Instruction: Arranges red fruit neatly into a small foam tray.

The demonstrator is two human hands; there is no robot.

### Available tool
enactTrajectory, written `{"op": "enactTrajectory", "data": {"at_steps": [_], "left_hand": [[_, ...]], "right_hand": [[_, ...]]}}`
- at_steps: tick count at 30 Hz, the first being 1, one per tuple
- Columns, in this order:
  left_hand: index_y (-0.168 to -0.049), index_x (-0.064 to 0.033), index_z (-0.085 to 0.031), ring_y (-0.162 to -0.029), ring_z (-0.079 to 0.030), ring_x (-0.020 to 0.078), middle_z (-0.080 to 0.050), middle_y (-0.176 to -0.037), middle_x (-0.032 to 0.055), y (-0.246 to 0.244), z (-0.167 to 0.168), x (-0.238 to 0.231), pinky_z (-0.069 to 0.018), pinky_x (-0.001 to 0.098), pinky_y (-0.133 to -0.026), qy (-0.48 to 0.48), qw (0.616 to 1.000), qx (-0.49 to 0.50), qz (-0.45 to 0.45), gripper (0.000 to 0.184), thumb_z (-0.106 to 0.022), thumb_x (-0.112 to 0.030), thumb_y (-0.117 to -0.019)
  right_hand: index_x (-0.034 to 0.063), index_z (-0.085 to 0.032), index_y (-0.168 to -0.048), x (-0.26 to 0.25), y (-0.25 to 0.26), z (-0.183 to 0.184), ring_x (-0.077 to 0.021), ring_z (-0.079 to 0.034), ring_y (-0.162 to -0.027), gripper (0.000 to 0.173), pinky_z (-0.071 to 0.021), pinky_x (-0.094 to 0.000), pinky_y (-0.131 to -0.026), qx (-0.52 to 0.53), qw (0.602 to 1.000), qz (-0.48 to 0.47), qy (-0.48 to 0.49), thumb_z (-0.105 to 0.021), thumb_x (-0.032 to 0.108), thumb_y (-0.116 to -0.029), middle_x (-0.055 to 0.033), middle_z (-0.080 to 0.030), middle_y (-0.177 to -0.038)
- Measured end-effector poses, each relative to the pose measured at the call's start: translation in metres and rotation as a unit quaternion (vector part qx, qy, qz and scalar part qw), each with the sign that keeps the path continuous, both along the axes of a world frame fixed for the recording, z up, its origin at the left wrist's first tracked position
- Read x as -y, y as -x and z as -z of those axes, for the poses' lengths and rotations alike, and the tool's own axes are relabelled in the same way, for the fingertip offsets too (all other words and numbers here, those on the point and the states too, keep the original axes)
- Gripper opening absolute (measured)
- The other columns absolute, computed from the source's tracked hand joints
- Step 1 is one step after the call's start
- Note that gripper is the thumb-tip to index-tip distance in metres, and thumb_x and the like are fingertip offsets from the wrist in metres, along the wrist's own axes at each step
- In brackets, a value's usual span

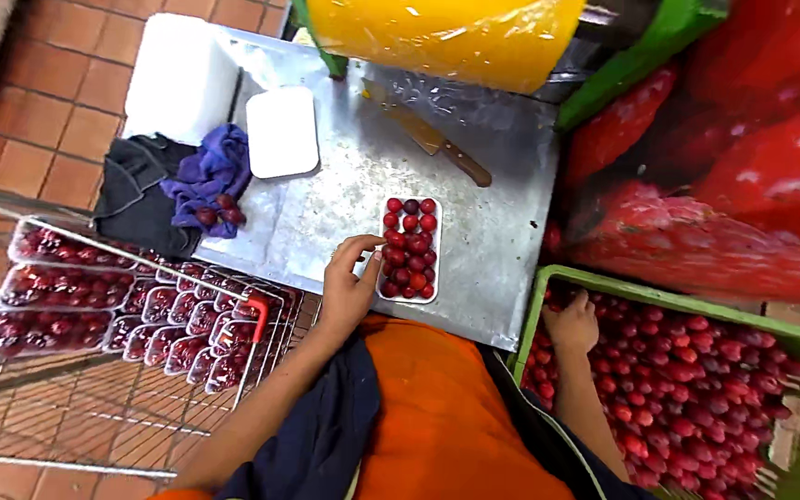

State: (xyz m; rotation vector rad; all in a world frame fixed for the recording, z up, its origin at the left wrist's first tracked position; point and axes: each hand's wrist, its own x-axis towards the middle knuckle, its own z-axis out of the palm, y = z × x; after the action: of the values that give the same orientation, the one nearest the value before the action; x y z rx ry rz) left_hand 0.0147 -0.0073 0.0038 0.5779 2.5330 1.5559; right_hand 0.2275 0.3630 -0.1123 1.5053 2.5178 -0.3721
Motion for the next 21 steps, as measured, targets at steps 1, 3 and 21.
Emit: {"op": "enactTrajectory", "data": {"at_steps": [1,3,21], "left_hand": [[-0.124,-0.0064,-0.069,-0.118,-0.064,0.0188,-0.068,-0.126,0.0089,0.000,-0.001,0.003,-0.0551,0.0396,-0.098,-0.004,0.999,-0.039,-0.017,0.026,-0.056,-0.014,-0.1031],[-0.124,-0.0045,-0.069,-0.118,-0.063,0.0220,-0.068,-0.124,0.0116,0.003,-0.004,0.006,-0.0524,0.0420,-0.100,-0.015,0.991,-0.128,-0.038,0.027,-0.055,-0.012,-0.1025],[-0.122,-0.0098,-0.069,-0.099,-0.068,0.0128,-0.071,-0.115,0.0042,0.038,0.025,0.027,-0.0592,0.0331,-0.086,-0.068,0.996,0.060,0.007,0.023,-0.057,-0.013,-0.1037]], "right_hand": [[0.0011,-0.039,-0.154,-0.001,0.003,-0.002,-0.0542,-0.057,-0.122,0.092,-0.0476,-0.0708,-0.094,0.011,1.000,0.012,0.003,-0.082,0.040,-0.0832,-0.0349,-0.053,-0.140],[-0.0012,-0.032,-0.156,-0.002,0.007,-0.006,-0.0537,-0.061,-0.118,0.096,-0.0490,-0.0703,-0.091,0.033,0.999,0.034,0.006,-0.080,0.042,-0.0851,-0.0356,-0.057,-0.135],[0.0012,-0.065,-0.126,0.032,0.008,-0.108,-0.0149,-0.056,-0.062,0.042,-0.0500,-0.0361,-0.055,-0.264,0.939,0.036,0.215,-0.064,0.035,-0.1004,-0.0094,-0.068,-0.089]]}}
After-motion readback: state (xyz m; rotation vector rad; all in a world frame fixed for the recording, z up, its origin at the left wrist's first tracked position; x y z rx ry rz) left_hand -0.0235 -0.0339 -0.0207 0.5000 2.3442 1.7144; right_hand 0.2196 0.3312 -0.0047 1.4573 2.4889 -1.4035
